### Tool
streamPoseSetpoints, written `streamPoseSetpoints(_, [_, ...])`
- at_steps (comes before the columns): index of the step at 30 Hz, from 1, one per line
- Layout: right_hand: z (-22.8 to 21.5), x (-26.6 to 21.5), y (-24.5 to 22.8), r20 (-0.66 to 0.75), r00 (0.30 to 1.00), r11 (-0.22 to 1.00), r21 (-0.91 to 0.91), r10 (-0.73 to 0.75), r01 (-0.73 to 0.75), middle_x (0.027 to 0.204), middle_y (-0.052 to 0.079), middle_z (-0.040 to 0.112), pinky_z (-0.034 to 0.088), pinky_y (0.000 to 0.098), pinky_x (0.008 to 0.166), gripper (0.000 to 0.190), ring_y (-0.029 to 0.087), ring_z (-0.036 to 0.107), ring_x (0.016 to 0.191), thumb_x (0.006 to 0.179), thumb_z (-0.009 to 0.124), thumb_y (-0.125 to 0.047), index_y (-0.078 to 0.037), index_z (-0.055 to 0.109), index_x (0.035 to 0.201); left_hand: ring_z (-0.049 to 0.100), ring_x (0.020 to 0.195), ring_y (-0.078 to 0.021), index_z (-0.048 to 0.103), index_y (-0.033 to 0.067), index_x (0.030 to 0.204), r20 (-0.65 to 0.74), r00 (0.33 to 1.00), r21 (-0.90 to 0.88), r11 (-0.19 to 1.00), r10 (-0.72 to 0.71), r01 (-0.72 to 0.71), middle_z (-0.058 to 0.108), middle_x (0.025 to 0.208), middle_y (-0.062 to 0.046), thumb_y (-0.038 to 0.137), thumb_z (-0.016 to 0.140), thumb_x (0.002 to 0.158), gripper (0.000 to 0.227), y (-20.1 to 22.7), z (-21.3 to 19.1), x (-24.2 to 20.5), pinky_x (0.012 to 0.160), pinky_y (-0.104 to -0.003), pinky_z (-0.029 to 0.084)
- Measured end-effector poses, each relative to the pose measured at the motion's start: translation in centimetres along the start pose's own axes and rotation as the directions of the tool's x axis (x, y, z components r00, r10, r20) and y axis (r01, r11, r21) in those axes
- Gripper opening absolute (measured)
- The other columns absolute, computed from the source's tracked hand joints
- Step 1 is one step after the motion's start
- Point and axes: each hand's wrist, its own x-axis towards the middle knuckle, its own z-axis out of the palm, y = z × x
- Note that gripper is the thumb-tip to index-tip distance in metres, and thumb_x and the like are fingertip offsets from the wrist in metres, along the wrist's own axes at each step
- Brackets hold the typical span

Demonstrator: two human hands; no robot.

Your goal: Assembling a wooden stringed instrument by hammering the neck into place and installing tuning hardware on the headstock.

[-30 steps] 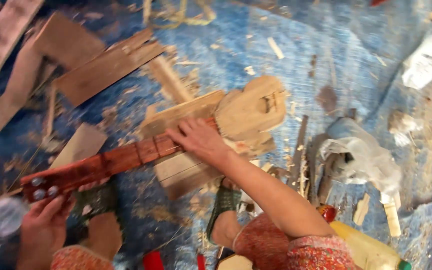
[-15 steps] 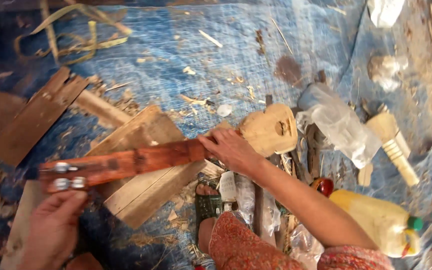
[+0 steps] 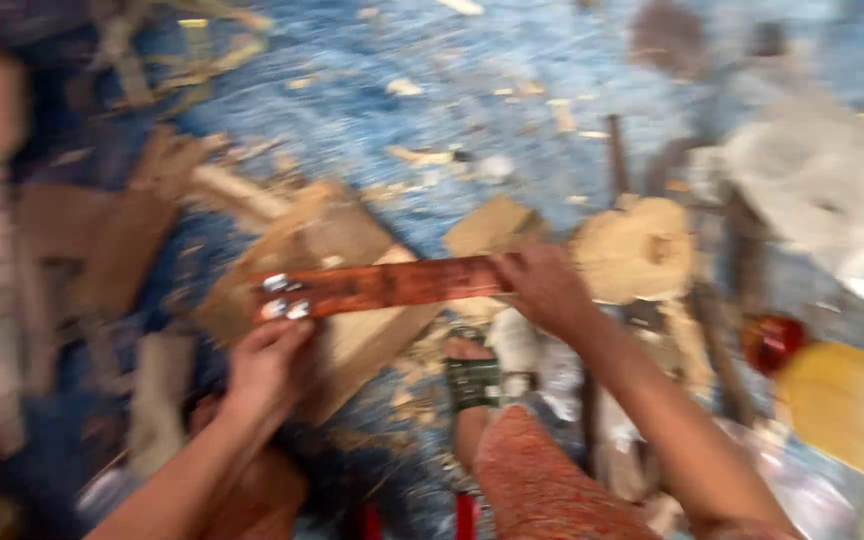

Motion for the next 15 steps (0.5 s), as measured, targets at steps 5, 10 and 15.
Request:
streamPoseSetpoints(5, [0.9,3.5,-9.4,-0.541,0.799,0.941,0.039,-0.264,0.337,0.129,0.014,0.059,0.04,0.0455,0.099,0.066,0.031,0.055,0.127,0.105,0.032,-0.061,-0.014,0.051,0.148,0.062,0.043,-0.0228,0.073,0.0037,0.088,-0.015,0.997,-0.077,0.994,-0.079,0.078,0.06,0.06,-0.011,0.004,0.082,0.079,0.013,3.4,2.6,-2.6,0.041,-0.041,0.054])
streamPoseSetpoints(10, [0.0,7.4,-17.5,-0.435,0.894,0.88,0.375,-0.111,0.292,0.089,-0.005,0.063,0.051,0.0331,0.072,0.025,0.019,0.067,0.087,0.104,0.05,-0.034,-0.031,0.07,0.12,0.065,0.054,-0.0196,0.068,0.0056,0.084,0.14,0.972,-0.069,0.977,-0.189,0.2,0.063,0.064,-0.009,0.005,0.078,0.085,0.009,5.0,2.4,-3.2,0.051,-0.033,0.06])
streamPoseSetpoints(15, [-2.2,8.9,-20.5,0.189,0.982,0.619,0.772,-0.002,-0.148,0.076,-0.007,0.074,0.056,0.036,0.068,0.014,0.022,0.075,0.081,0.093,0.064,-0.041,-0.04,0.071,0.105,0.068,0.075,-0.0177,0.068,0.0058,0.094,0.18,0.93,-0.095,0.935,-0.321,0.341,0.069,0.082,-0.006,0.01,0.08,0.087,0.015,2.7,0.9,-1.2,0.066,-0.029,0.063])
